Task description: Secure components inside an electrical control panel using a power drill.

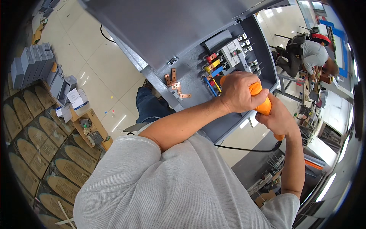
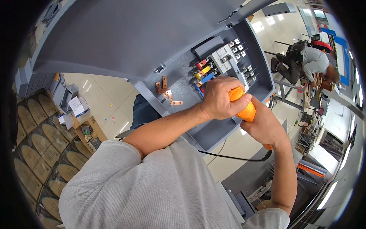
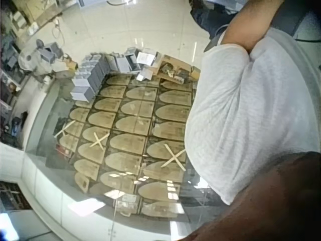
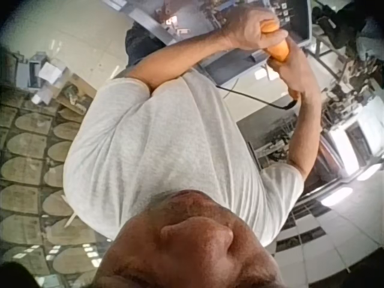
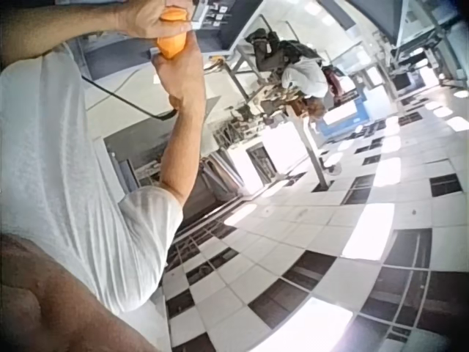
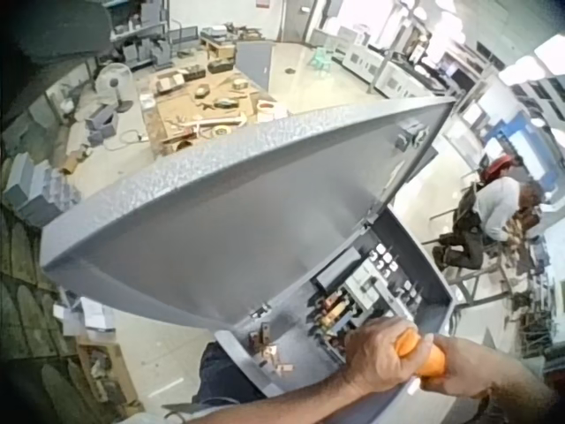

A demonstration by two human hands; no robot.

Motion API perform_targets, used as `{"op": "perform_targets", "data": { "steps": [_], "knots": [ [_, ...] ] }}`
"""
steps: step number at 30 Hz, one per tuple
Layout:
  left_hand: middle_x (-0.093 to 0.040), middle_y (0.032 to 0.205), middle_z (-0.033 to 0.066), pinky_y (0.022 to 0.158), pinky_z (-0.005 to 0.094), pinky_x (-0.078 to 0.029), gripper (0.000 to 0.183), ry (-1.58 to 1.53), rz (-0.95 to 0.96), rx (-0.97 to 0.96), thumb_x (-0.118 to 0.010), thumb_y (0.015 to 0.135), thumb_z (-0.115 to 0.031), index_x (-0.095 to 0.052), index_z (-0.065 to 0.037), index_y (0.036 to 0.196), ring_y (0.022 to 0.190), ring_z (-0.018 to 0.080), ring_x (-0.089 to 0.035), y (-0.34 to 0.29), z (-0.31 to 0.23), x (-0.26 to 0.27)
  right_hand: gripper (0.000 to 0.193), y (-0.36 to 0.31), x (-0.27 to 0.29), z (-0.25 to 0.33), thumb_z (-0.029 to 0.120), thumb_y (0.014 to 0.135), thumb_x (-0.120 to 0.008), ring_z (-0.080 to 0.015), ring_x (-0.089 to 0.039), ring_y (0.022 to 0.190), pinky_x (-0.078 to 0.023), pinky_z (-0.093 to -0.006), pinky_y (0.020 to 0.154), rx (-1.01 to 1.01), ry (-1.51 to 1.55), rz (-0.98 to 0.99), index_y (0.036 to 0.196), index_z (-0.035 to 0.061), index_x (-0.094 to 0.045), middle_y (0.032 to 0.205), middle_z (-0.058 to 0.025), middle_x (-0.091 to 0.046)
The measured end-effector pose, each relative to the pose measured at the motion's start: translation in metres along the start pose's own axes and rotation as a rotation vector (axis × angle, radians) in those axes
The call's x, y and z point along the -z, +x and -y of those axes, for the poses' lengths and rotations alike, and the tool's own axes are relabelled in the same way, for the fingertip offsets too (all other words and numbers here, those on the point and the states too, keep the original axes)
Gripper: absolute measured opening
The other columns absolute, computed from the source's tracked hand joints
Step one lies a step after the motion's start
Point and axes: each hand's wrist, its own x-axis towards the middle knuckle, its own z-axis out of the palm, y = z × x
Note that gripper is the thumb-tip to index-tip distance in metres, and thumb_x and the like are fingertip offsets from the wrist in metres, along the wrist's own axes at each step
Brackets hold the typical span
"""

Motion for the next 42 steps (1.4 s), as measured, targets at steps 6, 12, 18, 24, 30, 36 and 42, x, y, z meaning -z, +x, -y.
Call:
{"op": "perform_targets", "data": {
  "steps": [6, 12, 18, 24, 30, 36, 42],
  "knots": [
    [-0.067, 0.071, 0.0112, 0.061, 0.0397, -0.053, 0.028, -0.014, -0.044, -0.010, -0.077, 0.083, -0.031, -0.068, -0.005, 0.077, 0.065, 0.0321, -0.068, -0.002, 0.001, -0.001, 0.052, 0.002, -0.004, -0.008, 0.008, 0.076, -0.077, -0.0232, -0.067, 0.081, -0.055, -0.0364, 0.079, 0.101, -0.012, -0.053, 0.124, -0.0005, -0.058, 0.093, -0.0118, -0.069],
    [-0.067, 0.071, 0.0114, 0.061, 0.0398, -0.053, 0.027, 0.011, 0.020, 0.004, -0.077, 0.083, -0.030, -0.068, -0.005, 0.076, 0.065, 0.0323, -0.068, 0.000, 0.000, -0.001, 0.052, 0.001, -0.003, -0.009, 0.009, 0.077, -0.077, -0.0219, -0.066, 0.077, -0.055, -0.0362, 0.076, 0.064, 0.011, -0.043, 0.124, -0.0005, -0.058, 0.090, -0.0111, -0.067],
    [-0.068, 0.072, 0.0111, 0.061, 0.0394, -0.053, 0.027, -0.010, -0.013, 0.001, -0.077, 0.083, -0.030, -0.069, -0.005, 0.078, 0.066, 0.0321, -0.069, -0.001, 0.000, -0.002, 0.058, 0.000, 0.000, -0.003, 0.007, 0.078, -0.071, -0.0385, -0.070, 0.098, -0.054, -0.0416, 0.091, 0.033, 0.004, 0.001, 0.133, 0.0017, -0.055, 0.105, -0.0219, -0.071],
    [-0.068, 0.072, 0.0114, 0.061, 0.0392, -0.053, 0.028, 0.009, -0.003, -0.003, -0.077, 0.083, -0.031, -0.068, -0.004, 0.078, 0.066, 0.0321, -0.069, 0.000, 0.000, -0.002, 0.052, 0.002, -0.002, -0.009, 0.008, 0.076, -0.076, -0.0234, -0.067, 0.079, -0.055, -0.0363, 0.078, 0.058, -0.010, -0.034, 0.124, 0.0009, -0.058, 0.092, -0.0121, -0.069],
    [-0.068, 0.072, 0.0109, 0.061, 0.0394, -0.053, 0.027, -0.010, 0.006, 0.022, -0.077, 0.083, -0.030, -0.068, -0.005, 0.078, 0.066, 0.0315, -0.069, -0.002, -0.001, 0.000, 0.057, 0.000, -0.001, -0.004, 0.006, 0.078, -0.071, -0.0399, -0.070, 0.099, -0.054, -0.0419, 0.091, 0.022, -0.030, -0.003, 0.132, 0.0019, -0.055, 0.106, -0.0224, -0.071],
    [-0.068, 0.072, 0.0106, 0.062, 0.0398, -0.054, 0.027, -0.008, -0.025, 0.016, -0.077, 0.083, -0.031, -0.068, -0.006, 0.077, 0.065, 0.0317, -0.068, -0.003, 0.000, -0.001, 0.056, 0.000, -0.001, 0.000, 0.006, 0.078, -0.070, -0.0397, -0.069, 0.100, -0.054, -0.0416, 0.091, 0.034, -0.023, -0.003, 0.132, 0.0016, -0.055, 0.105, -0.0224, -0.070],
    [-0.068, 0.072, 0.0109, 0.062, 0.0394, -0.054, 0.027, -0.001, -0.015, 0.006, -0.077, 0.083, -0.030, -0.068, -0.006, 0.077, 0.066, 0.0316, -0.069, -0.004, -0.002, -0.002, 0.057, -0.001, -0.003, -0.006, 0.007, 0.079, -0.071, -0.0395, -0.069, 0.100, -0.054, -0.0416, 0.092, 0.020, -0.011, 0.018, 0.134, 0.0017, -0.055, 0.107, -0.0223, -0.071]
  ]
}}
